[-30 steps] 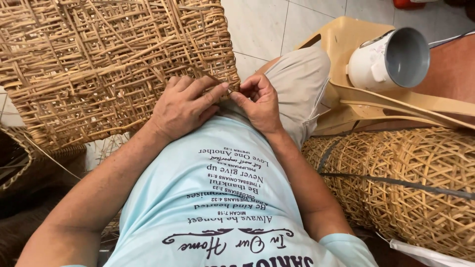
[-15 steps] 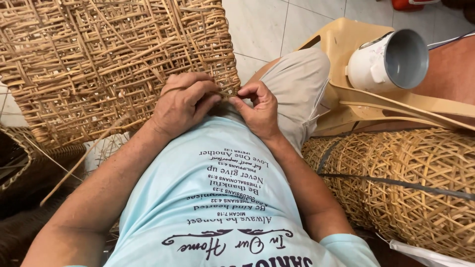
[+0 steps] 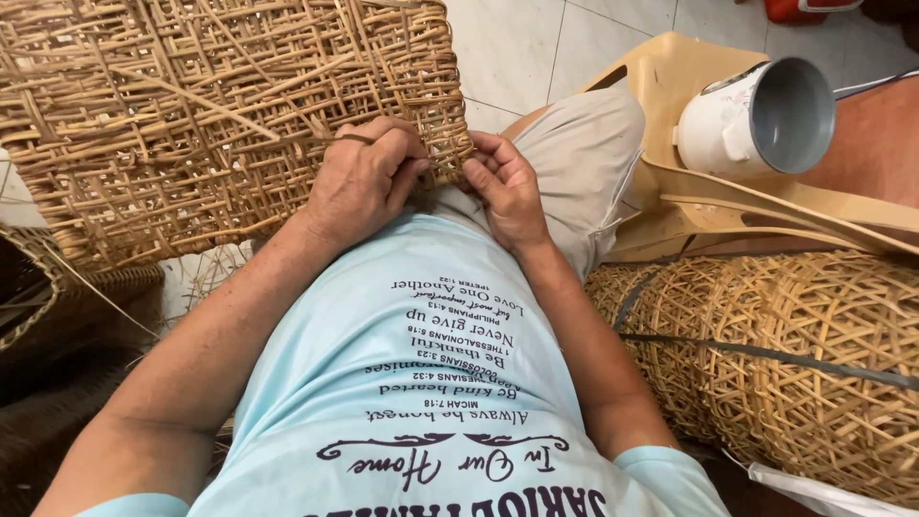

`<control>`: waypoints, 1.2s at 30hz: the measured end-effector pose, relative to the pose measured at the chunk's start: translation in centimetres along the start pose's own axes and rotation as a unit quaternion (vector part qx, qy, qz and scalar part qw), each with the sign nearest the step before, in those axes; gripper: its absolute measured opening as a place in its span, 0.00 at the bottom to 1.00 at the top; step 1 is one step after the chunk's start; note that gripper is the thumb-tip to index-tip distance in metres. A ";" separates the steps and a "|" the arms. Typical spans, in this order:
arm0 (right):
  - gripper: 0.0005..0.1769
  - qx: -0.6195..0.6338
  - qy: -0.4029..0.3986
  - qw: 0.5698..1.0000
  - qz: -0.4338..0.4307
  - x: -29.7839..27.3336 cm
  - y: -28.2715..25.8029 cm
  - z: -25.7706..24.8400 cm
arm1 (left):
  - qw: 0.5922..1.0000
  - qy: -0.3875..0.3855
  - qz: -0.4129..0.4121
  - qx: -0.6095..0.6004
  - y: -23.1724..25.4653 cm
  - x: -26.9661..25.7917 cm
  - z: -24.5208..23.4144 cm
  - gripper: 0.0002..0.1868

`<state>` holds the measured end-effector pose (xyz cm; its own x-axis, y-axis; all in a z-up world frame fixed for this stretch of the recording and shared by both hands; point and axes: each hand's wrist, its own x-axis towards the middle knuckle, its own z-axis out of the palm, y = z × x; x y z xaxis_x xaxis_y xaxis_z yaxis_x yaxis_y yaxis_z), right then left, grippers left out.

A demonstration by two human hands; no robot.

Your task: The person is weaving a wicker panel by threading long, flexible strands through a frame, pulling them tight, and adjusting the weave.

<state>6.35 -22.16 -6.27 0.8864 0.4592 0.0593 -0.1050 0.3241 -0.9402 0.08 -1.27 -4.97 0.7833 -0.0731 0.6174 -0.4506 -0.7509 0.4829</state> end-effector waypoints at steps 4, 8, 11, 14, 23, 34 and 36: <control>0.13 0.012 -0.025 0.999 0.032 0.1 -1.3 1.1 | 1.000 -0.002 0.002 -0.030 -0.2 0.2 0.0 0.06; 0.08 -0.003 -0.026 0.999 0.034 0.0 -0.8 0.4 | 0.998 -0.015 -0.031 -0.046 -0.7 -0.3 0.1 0.05; 0.08 -0.001 -0.022 0.999 0.028 0.1 -1.0 0.9 | 0.998 -0.020 -0.039 -0.042 -0.6 0.1 -0.4 0.05; 0.11 0.001 -0.017 0.999 0.029 -0.4 -1.7 1.1 | 0.996 -0.035 -0.058 -0.055 0.5 0.6 -1.0 0.06; 0.06 -0.038 -0.020 0.999 0.027 0.3 -1.4 -0.3 | 0.990 -0.069 -0.062 -0.104 1.7 2.0 -4.7 0.04; 0.09 -0.080 -0.047 0.995 0.048 0.4 0.2 -2.0 | 0.966 0.066 -0.093 -0.231 1.9 -0.7 -17.8 0.13; 0.10 -0.071 -0.050 0.995 0.050 0.3 0.1 -1.8 | 0.972 0.069 -0.112 -0.193 1.8 -1.6 -19.1 0.11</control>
<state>7.44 -23.52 -6.91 0.8251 0.5649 -0.0112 -0.1197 0.1554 -0.9806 -10.17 10.02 6.73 0.8275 0.1723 0.5345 -0.4232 -0.4343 0.7952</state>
